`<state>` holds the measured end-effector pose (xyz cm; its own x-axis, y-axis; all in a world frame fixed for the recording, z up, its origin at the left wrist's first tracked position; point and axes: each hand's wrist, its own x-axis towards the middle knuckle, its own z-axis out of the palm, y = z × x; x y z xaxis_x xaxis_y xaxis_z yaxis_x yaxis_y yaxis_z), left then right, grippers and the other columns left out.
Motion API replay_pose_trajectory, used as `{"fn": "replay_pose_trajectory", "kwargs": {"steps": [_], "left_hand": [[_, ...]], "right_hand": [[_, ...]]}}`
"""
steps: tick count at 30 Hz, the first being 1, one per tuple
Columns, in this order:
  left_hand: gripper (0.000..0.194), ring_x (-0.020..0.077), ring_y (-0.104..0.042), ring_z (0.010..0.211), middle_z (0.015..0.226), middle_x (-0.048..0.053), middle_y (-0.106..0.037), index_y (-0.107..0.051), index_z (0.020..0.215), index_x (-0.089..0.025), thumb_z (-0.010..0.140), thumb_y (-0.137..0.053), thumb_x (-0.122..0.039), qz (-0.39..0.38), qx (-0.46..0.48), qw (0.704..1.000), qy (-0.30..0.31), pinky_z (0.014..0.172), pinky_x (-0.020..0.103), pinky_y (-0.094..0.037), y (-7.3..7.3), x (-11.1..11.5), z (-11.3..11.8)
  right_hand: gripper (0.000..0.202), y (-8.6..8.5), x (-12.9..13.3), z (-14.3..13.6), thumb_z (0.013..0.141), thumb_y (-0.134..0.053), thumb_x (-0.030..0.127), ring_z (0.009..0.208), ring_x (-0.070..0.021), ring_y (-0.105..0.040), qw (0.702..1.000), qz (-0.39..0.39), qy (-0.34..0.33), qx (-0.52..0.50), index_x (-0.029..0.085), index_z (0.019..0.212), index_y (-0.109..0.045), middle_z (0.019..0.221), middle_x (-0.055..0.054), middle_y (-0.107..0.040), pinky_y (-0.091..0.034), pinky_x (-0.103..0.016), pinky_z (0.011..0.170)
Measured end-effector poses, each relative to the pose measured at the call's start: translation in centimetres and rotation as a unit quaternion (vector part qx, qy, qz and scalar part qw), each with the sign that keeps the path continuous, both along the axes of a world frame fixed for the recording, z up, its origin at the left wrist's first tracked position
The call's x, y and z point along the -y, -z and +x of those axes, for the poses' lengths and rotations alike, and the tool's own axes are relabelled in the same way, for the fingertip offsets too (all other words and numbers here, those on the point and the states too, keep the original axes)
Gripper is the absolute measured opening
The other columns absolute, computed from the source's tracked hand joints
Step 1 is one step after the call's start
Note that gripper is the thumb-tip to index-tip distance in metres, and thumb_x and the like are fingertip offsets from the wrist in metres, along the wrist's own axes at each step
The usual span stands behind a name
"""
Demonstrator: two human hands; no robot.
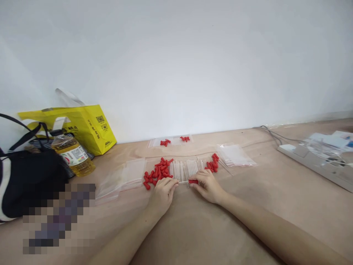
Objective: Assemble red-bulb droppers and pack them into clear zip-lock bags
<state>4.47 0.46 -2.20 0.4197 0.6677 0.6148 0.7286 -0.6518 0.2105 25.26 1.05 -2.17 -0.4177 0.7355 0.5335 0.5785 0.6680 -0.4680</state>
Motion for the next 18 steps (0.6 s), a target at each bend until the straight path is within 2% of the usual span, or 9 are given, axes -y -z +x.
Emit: {"fn": "replay_pose_trajectory", "kwargs": {"steps": [10, 18], "left_hand": [[0.024, 0.0144, -0.052, 0.066, 0.069, 0.002, -0.058, -0.061, 0.091, -0.020, 0.085, -0.039, -0.016, 0.063, -0.056, 0.996, 0.008, 0.064, 0.028, -0.038, -0.55, 0.17, 0.11], [0.028, 0.0147, -0.050, 0.063, 0.067, 0.003, -0.057, -0.061, 0.086, -0.018, 0.083, -0.035, -0.010, 0.102, -0.088, 0.990, 0.027, 0.065, 0.029, -0.039, -0.80, 0.24, 0.31]], "right_hand": [[0.011, -0.02, 0.05, 0.07, 0.081, -0.052, 0.026, 0.076, -0.0148, -0.053, 1.000, 0.018, 0.001, -0.007, 0.022, 0.084, -0.062, 0.075, -0.002, -0.063, -0.028, -0.033, 0.076], [0.010, 0.32, -0.12, 0.22, 0.080, -0.053, 0.025, 0.076, -0.0156, -0.054, 0.999, 0.041, -0.017, -0.022, 0.023, 0.081, -0.063, 0.072, -0.001, -0.063, -0.029, -0.036, 0.079]]}}
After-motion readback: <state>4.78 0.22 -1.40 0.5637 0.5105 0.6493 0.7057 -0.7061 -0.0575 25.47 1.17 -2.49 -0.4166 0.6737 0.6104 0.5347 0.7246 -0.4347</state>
